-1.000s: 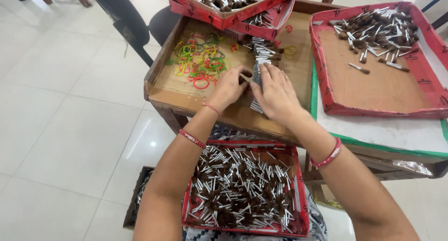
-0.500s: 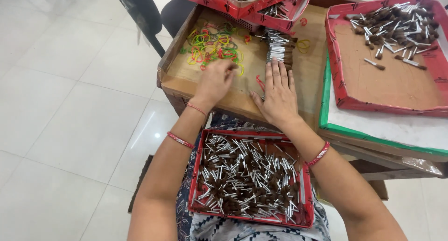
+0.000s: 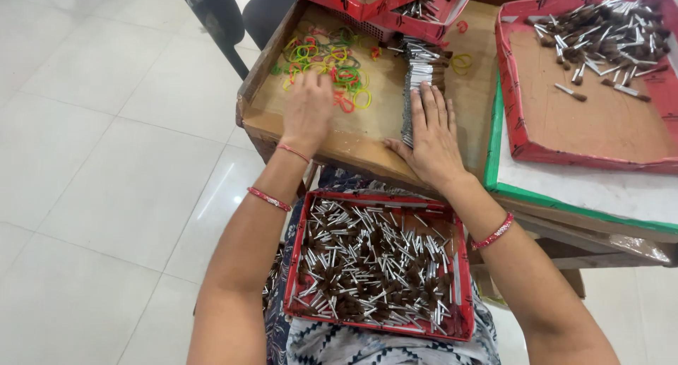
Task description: The person sits on the floor and sorts small metal parts from a red tray on their lap. They pick up the parts, arrange them, and place them into a black container on the floor. The person also moves a stack of boxes on the table to clear space.
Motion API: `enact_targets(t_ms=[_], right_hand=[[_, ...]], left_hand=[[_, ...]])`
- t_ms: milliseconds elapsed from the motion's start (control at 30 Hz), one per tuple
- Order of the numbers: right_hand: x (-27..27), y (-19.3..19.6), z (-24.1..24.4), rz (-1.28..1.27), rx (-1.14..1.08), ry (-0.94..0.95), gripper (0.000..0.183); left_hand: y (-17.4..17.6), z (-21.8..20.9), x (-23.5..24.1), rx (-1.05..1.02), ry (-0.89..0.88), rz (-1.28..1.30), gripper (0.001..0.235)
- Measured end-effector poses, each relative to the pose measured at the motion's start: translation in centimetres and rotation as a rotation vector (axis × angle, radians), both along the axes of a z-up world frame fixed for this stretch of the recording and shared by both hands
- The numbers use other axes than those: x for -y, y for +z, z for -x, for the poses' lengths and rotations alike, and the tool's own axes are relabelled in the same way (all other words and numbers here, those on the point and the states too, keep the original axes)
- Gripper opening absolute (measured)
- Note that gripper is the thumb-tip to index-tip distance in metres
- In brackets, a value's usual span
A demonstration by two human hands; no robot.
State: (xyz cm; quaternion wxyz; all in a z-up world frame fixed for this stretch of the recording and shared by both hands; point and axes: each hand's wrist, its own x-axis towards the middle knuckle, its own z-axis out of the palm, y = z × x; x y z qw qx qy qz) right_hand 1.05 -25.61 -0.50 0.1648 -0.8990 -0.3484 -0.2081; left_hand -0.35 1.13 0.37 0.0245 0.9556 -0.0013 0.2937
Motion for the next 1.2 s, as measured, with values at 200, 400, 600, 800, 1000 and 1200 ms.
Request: enact_targets(t_ms=[200,400,600,800,1000,1200], right_hand=[[1.1,3.9,5.3,-0.134,-0.017,0.034,0.086],[1.8,2.7,4.5,-0.031,0.048,0.036,0.063],[0.9,3.2,2.9,0.057,0.068,0.085,0.064],[0.7,2.1,1.9,0.198,0.024,0.059,0.065],[1.1,2.3,1.3,0.205,-0.027,0.130,0.056],[0.8,3.0,-0.8,0.257,-0.259,0.058,0.048]], left_hand=[[3.8,7.9,0.8,0.273,-0.075,0.139,0.037],[0.9,15.6,5.4,0.178,-0.326,0.608,0.020],[-1.0,20.5,6.6,0.080,-0.362,0.830,0.017],[-1.7,23.5,6.5,-0.050,-0.284,0.908,0.015],[-2.5,24.9,6.4,-0.045,-0.260,0.942,0.015],[-2.1,25.4,6.7,-0.019,-0.274,0.910,0.015]])
